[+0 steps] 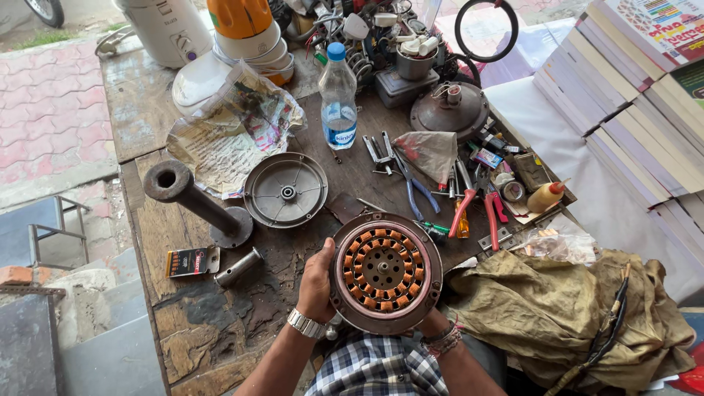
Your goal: The person disassembles a small electric motor, removes the rotor, and uses a hammer to tap the stator housing. They then reassemble the rotor into the housing and secure it with a metal ring.
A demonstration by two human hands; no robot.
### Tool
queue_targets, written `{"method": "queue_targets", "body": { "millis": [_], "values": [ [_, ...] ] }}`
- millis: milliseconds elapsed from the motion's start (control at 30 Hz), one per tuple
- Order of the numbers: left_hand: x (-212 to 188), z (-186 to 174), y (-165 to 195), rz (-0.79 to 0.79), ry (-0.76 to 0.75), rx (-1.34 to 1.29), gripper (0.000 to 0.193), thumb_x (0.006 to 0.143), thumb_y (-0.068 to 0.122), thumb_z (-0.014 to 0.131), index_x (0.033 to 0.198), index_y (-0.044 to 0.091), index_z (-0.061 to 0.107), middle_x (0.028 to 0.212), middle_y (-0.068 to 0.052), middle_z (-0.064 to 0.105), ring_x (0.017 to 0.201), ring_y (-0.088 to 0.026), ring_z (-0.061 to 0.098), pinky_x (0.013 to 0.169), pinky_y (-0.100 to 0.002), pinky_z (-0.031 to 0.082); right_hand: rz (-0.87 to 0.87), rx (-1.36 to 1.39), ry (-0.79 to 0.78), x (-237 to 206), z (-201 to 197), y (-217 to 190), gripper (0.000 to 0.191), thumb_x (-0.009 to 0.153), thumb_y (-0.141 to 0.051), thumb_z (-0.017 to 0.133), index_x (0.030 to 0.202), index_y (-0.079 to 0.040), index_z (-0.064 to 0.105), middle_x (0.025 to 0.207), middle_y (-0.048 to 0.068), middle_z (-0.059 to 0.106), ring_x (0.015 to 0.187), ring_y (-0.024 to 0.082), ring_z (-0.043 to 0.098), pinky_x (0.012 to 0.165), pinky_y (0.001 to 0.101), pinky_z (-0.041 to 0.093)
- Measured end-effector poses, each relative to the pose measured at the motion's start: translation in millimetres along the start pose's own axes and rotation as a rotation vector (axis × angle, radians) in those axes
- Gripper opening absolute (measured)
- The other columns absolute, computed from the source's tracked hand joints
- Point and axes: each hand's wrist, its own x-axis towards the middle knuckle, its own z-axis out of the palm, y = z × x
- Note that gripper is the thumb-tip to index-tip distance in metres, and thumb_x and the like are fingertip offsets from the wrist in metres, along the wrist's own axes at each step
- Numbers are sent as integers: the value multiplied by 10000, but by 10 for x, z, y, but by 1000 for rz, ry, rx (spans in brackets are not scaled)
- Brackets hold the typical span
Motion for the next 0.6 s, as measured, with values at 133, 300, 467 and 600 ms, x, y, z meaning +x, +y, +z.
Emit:
{"method": "queue_targets", "body": {
  "millis": [133,300,467,600],
  "values": [
    [-5,44,68,-24,52,18,451,1063,370,483,1018,-27,692,791,-105,752,574,-148,712,505,-282,593,7,-12,-12,-28,-20,35,482,1104,-338,567,1376,59,576,1304,203,659,1145,262,670,961,415,579],
    [-36,110,159,-66,93,-20,459,1043,382,466,1038,-21,684,821,-129,768,584,-172,724,519,-289,597,16,-47,-46,-25,131,23,484,1109,-337,565,1378,64,573,1314,209,654,1151,265,669,963,416,578],
    [-31,144,175,-53,133,-51,452,1053,380,465,1061,-18,678,873,-124,765,637,-168,740,555,-287,622,9,-37,-39,34,214,42,485,1115,-337,562,1381,69,570,1324,214,648,1156,268,667,965,417,578],
    [11,54,142,-36,131,13,466,1049,389,446,1052,-17,674,864,-141,764,628,-174,748,534,-284,618,-14,3,11,6,74,25,487,1119,-337,559,1383,72,568,1332,218,644,1161,271,666,966,418,578]
  ]
}}
